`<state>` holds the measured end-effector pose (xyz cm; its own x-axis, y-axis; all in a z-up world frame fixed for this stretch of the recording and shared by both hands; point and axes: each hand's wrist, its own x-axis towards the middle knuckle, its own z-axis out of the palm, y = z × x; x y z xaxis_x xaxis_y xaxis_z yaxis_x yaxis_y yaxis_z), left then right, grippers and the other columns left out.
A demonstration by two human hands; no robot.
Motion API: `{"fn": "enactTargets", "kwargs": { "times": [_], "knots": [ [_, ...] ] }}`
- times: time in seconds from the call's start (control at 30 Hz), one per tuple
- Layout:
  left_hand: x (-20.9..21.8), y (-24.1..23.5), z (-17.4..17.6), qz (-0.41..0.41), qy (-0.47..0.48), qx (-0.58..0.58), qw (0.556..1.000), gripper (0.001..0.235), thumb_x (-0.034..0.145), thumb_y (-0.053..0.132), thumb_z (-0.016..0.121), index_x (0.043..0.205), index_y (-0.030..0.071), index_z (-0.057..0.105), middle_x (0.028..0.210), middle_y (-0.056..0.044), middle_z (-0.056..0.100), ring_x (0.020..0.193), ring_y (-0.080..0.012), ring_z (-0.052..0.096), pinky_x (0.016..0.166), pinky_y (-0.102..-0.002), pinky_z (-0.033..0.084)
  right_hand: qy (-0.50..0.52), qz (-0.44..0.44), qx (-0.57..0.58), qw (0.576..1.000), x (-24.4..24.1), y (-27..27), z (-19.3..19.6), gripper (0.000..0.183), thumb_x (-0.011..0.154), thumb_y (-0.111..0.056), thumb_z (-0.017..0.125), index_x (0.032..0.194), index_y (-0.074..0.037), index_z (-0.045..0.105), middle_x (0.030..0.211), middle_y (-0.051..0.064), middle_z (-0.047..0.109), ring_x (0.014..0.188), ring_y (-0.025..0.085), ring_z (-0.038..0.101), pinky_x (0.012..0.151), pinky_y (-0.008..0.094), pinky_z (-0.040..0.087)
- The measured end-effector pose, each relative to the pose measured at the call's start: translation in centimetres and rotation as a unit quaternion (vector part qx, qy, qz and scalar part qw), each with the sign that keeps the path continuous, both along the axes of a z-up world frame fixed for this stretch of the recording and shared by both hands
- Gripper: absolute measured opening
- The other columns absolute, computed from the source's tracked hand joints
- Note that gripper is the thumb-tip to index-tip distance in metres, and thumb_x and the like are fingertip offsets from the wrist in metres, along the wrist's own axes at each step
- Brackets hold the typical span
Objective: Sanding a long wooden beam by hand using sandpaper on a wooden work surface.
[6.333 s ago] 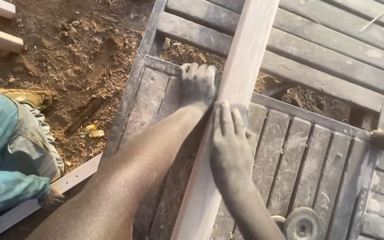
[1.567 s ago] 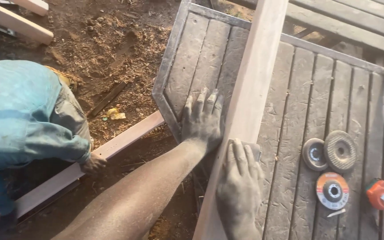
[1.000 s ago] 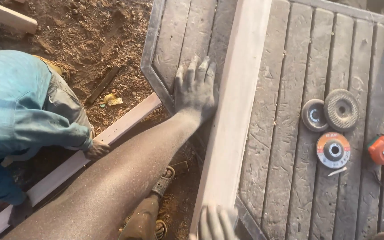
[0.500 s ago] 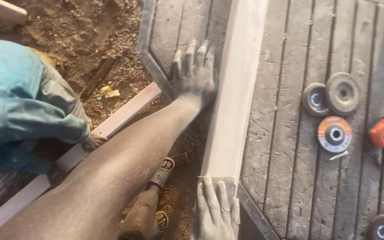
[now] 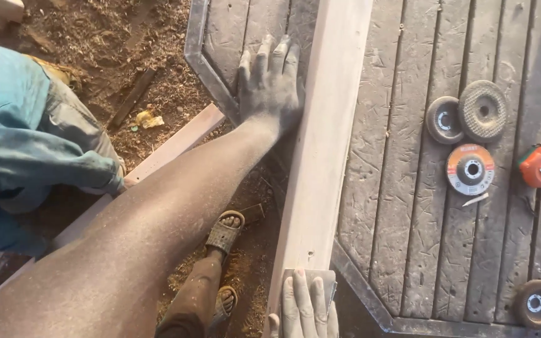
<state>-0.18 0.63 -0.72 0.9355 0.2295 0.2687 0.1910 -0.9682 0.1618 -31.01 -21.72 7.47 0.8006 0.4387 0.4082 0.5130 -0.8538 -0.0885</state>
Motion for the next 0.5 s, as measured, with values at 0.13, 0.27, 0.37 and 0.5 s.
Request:
{"fn": "enactTargets", "kwargs": {
  "times": [0.13, 0.27, 0.37, 0.5],
  "knots": [
    [0.1, -0.2, -0.7, -0.003, -0.01, 0.032, 0.999, 0.051, 0.102, 0.024, 0.042, 0.152, 0.018, 0.05, 0.158, -0.004, 0.042, 0.143, -0.0294, 0.034, 0.116, -0.059, 0.03, 0.175, -0.012, 0.059, 0.983, 7.4, 2.1, 2.7, 0.055, 0.107, -0.038, 0.035, 0.151, -0.008, 0.05, 0.16, 0.012, 0.046, 0.156, 0.043, 0.027, 0.121, 0.051, 0.033],
    [1.7, 0.7, -5.2, -0.043, -0.138, 0.056, 0.988, 0.046, 0.101, 0.021, 0.043, 0.137, 0.007, 0.068, 0.146, -0.016, 0.054, 0.135, -0.0413, 0.042, 0.11, -0.067, 0.027, 0.171, 0.025, 0.116, 0.978, 14.5, 3.6, 2.8, 0.049, 0.104, -0.025, 0.05, 0.148, -0.003, 0.053, 0.155, 0.017, 0.052, 0.15, 0.043, 0.036, 0.127, 0.054, 0.021],
    [-1.5, -1.0, -0.5, -0.021, -0.093, -0.024, 0.995, 0.05, 0.104, 0.03, 0.042, 0.145, 0.008, 0.059, 0.153, -0.008, 0.05, 0.144, -0.027, 0.033, 0.114, -0.054, 0.028, 0.219, -0.024, 0.091, 0.971, 7.4, 1.7, 6.1, 0.053, 0.107, -0.027, 0.043, 0.156, -0.007, 0.042, 0.16, 0.015, 0.046, 0.155, 0.036, 0.028, 0.121, 0.049, 0.031],
    [-6.9, -2.9, 1.8, 0.04, 0.056, -0.021, 0.997, 0.055, 0.103, 0.007, 0.039, 0.156, 0.019, 0.041, 0.164, -0.001, 0.036, 0.151, -0.0239, 0.023, 0.121, -0.052, 0.015, 0.209, -0.026, 0.063, 0.976, -3.3, -1.2, 5.3, 0.053, 0.104, -0.032, 0.046, 0.152, -0.01, 0.049, 0.159, 0.006, 0.049, 0.151, 0.029, 0.04, 0.109, 0.043, 0.044]
  ]
}}
